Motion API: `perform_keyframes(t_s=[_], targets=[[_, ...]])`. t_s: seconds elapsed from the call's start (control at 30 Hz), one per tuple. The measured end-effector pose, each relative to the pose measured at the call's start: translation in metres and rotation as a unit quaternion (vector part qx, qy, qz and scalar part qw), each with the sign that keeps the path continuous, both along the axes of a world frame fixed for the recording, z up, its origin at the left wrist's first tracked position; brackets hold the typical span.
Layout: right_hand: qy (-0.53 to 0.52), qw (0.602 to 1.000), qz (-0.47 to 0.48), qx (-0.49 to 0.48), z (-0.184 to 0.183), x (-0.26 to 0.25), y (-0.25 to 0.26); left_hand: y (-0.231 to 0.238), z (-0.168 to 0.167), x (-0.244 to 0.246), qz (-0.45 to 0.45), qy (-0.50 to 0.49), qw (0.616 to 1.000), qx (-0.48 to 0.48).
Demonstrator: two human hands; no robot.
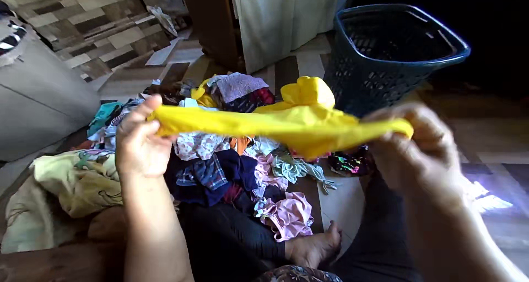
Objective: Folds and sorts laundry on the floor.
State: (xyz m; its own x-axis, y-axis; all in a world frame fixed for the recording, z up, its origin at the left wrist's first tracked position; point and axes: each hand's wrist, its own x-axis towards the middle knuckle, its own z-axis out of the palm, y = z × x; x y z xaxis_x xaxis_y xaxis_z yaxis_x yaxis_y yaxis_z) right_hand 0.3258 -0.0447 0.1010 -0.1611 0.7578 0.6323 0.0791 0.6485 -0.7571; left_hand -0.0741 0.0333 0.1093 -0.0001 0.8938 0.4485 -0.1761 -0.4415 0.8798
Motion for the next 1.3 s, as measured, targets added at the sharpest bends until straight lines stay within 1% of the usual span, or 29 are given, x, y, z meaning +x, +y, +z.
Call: perform_keyframes(t_s=[0.07,0.1,0.17,0.2,0.27,0.3,0.37,0.43,0.5,0.57,0.63,0.67,0.8,0.87,0.93,1.0,1.03,1.1,1.17,1.23,1.3], targets=[[-0.052,0.995,0.068,-0.042,-0.034,-0.006,-0.02,-0.023,-0.041,-0.019,0.014,0.041,0.998,-0.047],[-0.061,0.991,0.094,-0.073,-0.055,-0.013,-0.029,-0.034,-0.063,-0.028,0.027,0.063,0.994,-0.085],[-0.065,0.977,0.128,-0.157,-0.11,-0.027,-0.046,-0.054,-0.107,-0.04,0.05,0.105,0.978,-0.172],[-0.072,0.969,0.129,-0.197,-0.136,-0.035,-0.054,-0.062,-0.125,-0.044,0.054,0.131,0.966,-0.214],[-0.124,0.943,0.12,-0.284,-0.173,-0.051,-0.068,-0.074,-0.15,-0.047,0.056,0.172,0.938,-0.294],[-0.154,0.923,0.125,-0.329,-0.182,-0.058,-0.073,-0.077,-0.159,-0.047,0.054,0.186,0.926,-0.324],[-0.197,0.894,0.143,-0.376,-0.199,-0.069,-0.076,-0.079,-0.168,-0.049,0.047,0.211,0.906,-0.363],[-0.226,0.871,0.168,-0.402,-0.204,-0.075,-0.074,-0.076,-0.17,-0.051,0.045,0.222,0.898,-0.377],[-0.244,0.861,0.185,-0.405,-0.204,-0.077,-0.07,-0.074,-0.166,-0.051,0.048,0.23,0.897,-0.374],[-0.251,0.878,0.185,-0.362,-0.206,-0.076,-0.071,-0.074,-0.162,-0.051,0.058,0.246,0.897,-0.364],[-0.251,0.912,0.153,-0.287,-0.212,-0.075,-0.076,-0.075,-0.159,-0.051,0.072,0.258,0.895,-0.356],[-0.255,0.918,0.139,-0.269,-0.212,-0.074,-0.079,-0.077,-0.158,-0.052,0.077,0.263,0.896,-0.35],[-0.272,0.932,0.121,-0.208,-0.199,-0.069,-0.093,-0.087,-0.141,-0.058,0.088,0.295,0.904,-0.296],[-0.286,0.938,0.128,-0.147,-0.196,-0.07,-0.101,-0.095,-0.128,-0.068,0.093,0.322,0.91,-0.243],[-0.29,0.929,0.178,-0.144,-0.189,-0.073,-0.105,-0.101,-0.113,-0.077,0.091,0.331,0.919,-0.195],[-0.286,0.922,0.218,-0.146,-0.19,-0.078,-0.105,-0.104,-0.105,-0.079,0.08,0.328,0.926,-0.169],[-0.277,0.922,0.226,-0.151,-0.193,-0.081,-0.102,-0.104,-0.103,-0.076,0.076,0.329,0.926,-0.169],[-0.243,0.922,0.23,-0.197,-0.197,-0.083,-0.092,-0.099,-0.105,-0.069,0.069,0.335,0.921,-0.187],[-0.196,0.911,0.215,-0.294,-0.194,-0.084,-0.075,-0.088,-0.111,-0.061,0.073,0.329,0.917,-0.212],[-0.156,0.889,0.165,-0.398,-0.192,-0.082,-0.055,-0.072,-0.116,-0.05,0.085,0.303,0.92,-0.235],[-0.133,0.875,0.109,-0.453,-0.197,-0.078,-0.031,-0.051,-0.122,-0.039,0.104,0.264,0.921,-0.267]])
